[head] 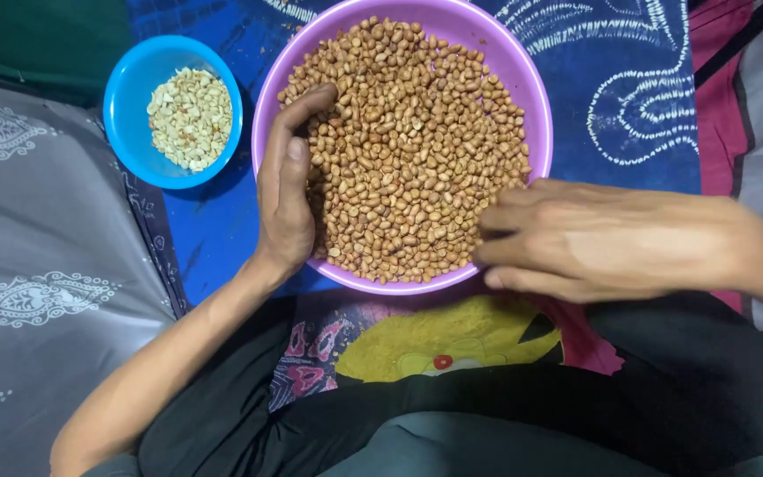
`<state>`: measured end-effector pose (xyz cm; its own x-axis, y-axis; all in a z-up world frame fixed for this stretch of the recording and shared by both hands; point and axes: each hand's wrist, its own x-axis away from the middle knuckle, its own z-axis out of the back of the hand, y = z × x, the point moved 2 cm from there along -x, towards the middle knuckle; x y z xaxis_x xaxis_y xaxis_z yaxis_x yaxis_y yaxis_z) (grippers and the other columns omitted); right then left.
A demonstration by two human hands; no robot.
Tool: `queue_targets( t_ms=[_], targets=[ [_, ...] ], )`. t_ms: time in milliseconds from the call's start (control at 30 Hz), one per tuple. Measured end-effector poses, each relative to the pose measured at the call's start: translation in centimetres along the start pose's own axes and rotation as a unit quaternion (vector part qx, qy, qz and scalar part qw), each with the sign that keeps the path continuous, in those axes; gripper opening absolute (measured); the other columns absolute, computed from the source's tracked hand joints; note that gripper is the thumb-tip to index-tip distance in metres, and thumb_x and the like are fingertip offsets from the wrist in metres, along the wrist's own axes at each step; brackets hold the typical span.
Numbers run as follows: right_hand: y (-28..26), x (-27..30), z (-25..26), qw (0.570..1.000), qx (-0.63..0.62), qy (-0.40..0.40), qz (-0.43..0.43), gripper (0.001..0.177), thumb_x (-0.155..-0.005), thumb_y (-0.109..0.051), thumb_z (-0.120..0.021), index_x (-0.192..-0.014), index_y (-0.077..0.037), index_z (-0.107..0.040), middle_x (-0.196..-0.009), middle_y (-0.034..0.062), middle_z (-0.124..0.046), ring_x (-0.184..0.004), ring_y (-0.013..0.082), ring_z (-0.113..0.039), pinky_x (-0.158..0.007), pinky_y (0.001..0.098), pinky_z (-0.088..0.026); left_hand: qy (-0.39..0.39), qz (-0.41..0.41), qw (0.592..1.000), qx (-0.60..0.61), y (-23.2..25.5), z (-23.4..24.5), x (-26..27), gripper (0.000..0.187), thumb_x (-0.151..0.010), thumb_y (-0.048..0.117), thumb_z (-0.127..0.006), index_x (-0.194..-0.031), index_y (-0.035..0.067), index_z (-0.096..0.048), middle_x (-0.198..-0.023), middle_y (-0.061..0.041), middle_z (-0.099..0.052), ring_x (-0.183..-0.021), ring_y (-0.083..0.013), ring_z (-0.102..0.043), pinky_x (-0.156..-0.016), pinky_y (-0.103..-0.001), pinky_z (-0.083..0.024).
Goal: Manually sorting through a large bowl of nuts to remove husks and debris, placing them into a separate smaller bowl.
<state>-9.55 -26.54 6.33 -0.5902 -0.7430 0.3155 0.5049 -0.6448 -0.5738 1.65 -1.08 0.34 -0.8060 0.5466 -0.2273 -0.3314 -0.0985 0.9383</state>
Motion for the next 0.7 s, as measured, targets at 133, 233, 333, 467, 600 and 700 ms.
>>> queue_targets(
  t_ms=[133,233,333,467,600,700],
  targets=[
    [2.4,-2.5,-1.1,0.999,0.049,0.018,-0.013,0.029,-0.103,-0.038,-0.053,-0.099,-0.013,-0.068,-0.104,0.0061,-0.062,-0.092,0.0207,-0.062,-0.088,0.0477,-0.059,-0.002,-0.012,1.000,0.002,-0.2,-0.1,0.0,0.066,-0.110,0.054,-0.023,-0.142,-0.001,-0.042,-0.148,-0.021,-0.047,-0.145,-0.0353,-0.045,-0.129,-0.051,-0.034],
    [3.2,-4.0,0.2,0.997,0.059,0.039,-0.010,0.028,-0.105,-0.034,-0.050,-0.103,-0.012,-0.067,-0.097,0.0078,-0.062,-0.084,0.0219,-0.058,-0.081,0.0429,-0.056,-0.008,-0.005,1.000,0.005,0.0,-0.1,-0.1,0.067,-0.109,0.054,-0.023,-0.142,-0.002,-0.042,-0.148,-0.021,-0.046,-0.145,-0.0356,-0.044,-0.129,-0.052,-0.033],
    [4.0,-5.5,1.4,0.995,0.079,0.063,-0.016,0.035,-0.109,-0.036,-0.044,-0.094,-0.011,-0.065,-0.101,0.0094,-0.060,-0.083,0.0230,-0.058,-0.079,0.0435,-0.057,-0.010,0.002,1.000,-0.019,0.4,-0.2,-0.2,0.069,-0.109,0.055,-0.022,-0.142,-0.002,-0.043,-0.147,-0.022,-0.048,-0.144,-0.0360,-0.045,-0.128,-0.052,-0.034],
    [4.4,-5.7,3.7,0.992,0.030,0.121,0.024,0.034,-0.108,-0.031,-0.046,-0.113,-0.008,-0.070,-0.102,0.0114,-0.062,-0.092,0.0263,-0.060,-0.087,0.0444,-0.055,-0.007,0.011,1.000,-0.018,0.7,-0.1,-0.3,0.071,-0.108,0.057,-0.022,-0.142,-0.002,-0.043,-0.148,-0.022,-0.047,-0.144,-0.0352,-0.044,-0.128,-0.050,-0.033],
    [2.8,-2.5,6.6,0.983,0.019,0.180,0.043,0.026,-0.100,-0.020,-0.056,-0.112,-0.001,-0.070,-0.112,0.0120,-0.070,-0.092,0.0306,-0.068,-0.083,0.0454,-0.056,-0.002,0.013,1.000,-0.023,0.6,-0.1,-0.2,0.072,-0.108,0.058,-0.022,-0.141,-0.002,-0.044,-0.148,-0.022,-0.048,-0.145,-0.0367,-0.044,-0.128,-0.051,-0.032],
    [2.6,0.0,6.5,0.985,0.055,0.164,-0.008,0.028,-0.094,-0.023,-0.061,-0.110,-0.004,-0.074,-0.113,0.0093,-0.073,-0.093,0.0286,-0.071,-0.087,0.0432,-0.058,-0.001,0.009,1.000,-0.030,0.7,-0.1,-0.3,0.073,-0.108,0.060,-0.021,-0.141,-0.001,-0.045,-0.147,-0.022,-0.049,-0.145,-0.0370,-0.044,-0.129,-0.053,-0.032]
  ],
)
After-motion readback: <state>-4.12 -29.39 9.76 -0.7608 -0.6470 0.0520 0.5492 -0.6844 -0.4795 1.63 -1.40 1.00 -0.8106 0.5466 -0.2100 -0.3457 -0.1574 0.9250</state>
